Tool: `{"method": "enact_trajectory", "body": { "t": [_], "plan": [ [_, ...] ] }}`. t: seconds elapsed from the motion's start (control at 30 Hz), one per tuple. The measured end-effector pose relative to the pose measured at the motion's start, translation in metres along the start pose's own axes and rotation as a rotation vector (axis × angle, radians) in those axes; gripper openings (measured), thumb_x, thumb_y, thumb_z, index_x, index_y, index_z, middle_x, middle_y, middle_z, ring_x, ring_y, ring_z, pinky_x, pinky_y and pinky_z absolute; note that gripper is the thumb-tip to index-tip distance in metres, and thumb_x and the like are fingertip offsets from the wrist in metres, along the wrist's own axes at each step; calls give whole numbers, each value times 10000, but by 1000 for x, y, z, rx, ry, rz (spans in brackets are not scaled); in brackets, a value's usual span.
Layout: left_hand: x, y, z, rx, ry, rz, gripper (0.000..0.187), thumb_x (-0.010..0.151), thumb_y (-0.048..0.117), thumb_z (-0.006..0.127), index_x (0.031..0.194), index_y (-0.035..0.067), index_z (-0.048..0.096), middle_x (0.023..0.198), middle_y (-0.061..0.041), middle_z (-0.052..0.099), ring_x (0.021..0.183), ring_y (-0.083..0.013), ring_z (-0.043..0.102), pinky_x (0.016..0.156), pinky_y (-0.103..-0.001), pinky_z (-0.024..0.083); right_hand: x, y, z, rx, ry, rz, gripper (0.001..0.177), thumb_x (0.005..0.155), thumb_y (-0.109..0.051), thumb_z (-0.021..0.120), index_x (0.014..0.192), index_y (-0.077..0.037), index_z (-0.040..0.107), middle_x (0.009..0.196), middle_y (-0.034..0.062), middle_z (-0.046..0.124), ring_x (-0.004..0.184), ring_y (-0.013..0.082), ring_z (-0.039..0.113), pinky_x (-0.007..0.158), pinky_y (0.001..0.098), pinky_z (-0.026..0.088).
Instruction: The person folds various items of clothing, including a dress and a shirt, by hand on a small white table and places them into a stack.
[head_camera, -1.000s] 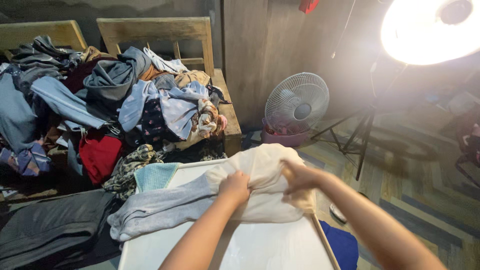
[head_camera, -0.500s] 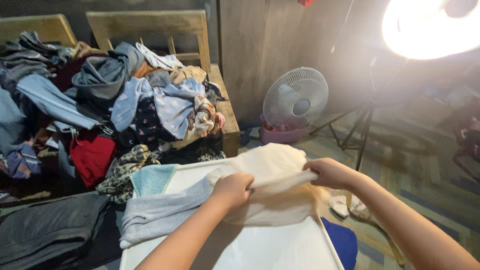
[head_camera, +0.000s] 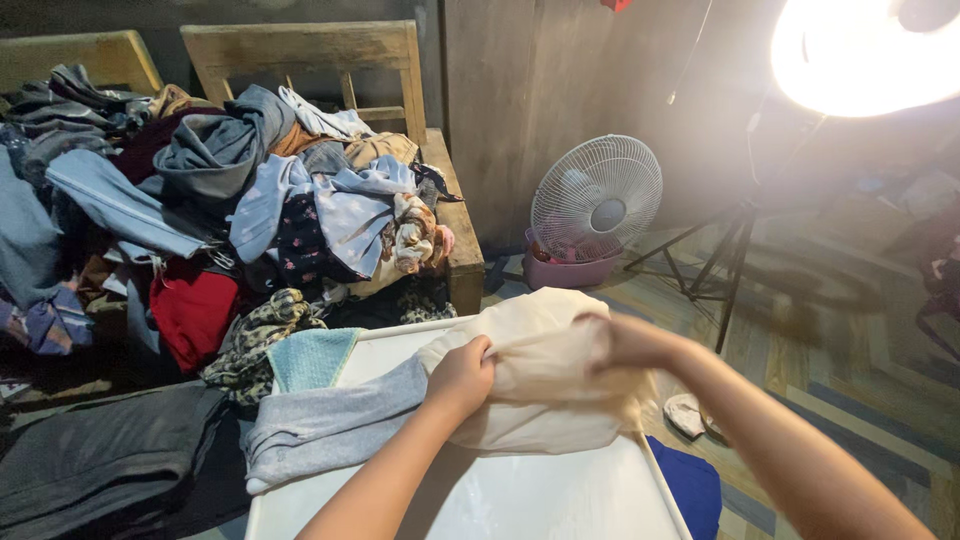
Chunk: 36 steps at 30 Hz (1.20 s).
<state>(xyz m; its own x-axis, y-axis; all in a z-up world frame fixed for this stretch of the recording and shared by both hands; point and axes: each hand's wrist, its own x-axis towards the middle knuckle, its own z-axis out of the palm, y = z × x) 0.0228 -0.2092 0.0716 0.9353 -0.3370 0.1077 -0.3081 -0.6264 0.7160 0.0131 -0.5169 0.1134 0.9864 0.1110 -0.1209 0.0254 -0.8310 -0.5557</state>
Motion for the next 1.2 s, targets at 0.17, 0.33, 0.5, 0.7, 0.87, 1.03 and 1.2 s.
{"method": "enact_trajectory", "body": {
  "t": [0.17,0.33,0.5,0.7,0.87,1.03,1.2],
  "plan": [
    [2,6,-10,-71,59,19,245,888,182,529,1096,141,652,990,-194,720,970,-412,663,799,-526,499,19,1,12,-503,-91,151,407,842,-335,765,1137,-55,758,1202,179,728,1128,326,691,1007,405,528],
    [12,17,-37,-271,1,88,236,952,255,569,1111,117,675,890,-159,760,851,-315,732,763,-407,528,14,-11,-43,-65,265,-266,447,701,-185,720,1120,-30,709,1105,175,735,997,333,701,900,423,532],
    [10,-4,-33,-354,-182,258,266,986,266,568,1126,77,692,851,-63,709,778,-158,632,728,-335,511,-31,-32,-75,-82,-33,4,343,767,-133,721,1103,-77,761,1007,129,793,959,249,743,896,386,558],
    [6,-42,2,-309,-567,58,256,988,275,620,988,32,698,748,-13,635,701,-100,546,653,-325,472,-31,-9,-51,-134,-551,302,369,766,-145,764,1131,-95,778,990,66,826,896,205,780,852,363,624],
    [28,-69,34,-494,-568,-114,218,930,269,633,970,80,734,781,36,678,729,-62,580,692,-286,491,21,35,-63,-429,-487,280,462,823,-220,782,1272,-179,685,971,53,794,881,194,750,826,364,596],
    [38,-90,62,-119,-162,-27,292,925,306,626,963,28,707,894,-189,720,813,-314,688,747,-418,524,49,19,-62,-634,-21,341,328,833,-220,747,1156,-163,748,1091,99,766,1005,269,716,871,507,542],
    [28,-85,66,-135,-112,-44,292,915,293,621,993,26,711,960,-236,726,912,-387,705,803,-445,530,38,-51,25,-499,428,-87,374,757,-292,752,1118,-199,729,1178,88,665,1102,324,622,891,577,473]
  ]
}}
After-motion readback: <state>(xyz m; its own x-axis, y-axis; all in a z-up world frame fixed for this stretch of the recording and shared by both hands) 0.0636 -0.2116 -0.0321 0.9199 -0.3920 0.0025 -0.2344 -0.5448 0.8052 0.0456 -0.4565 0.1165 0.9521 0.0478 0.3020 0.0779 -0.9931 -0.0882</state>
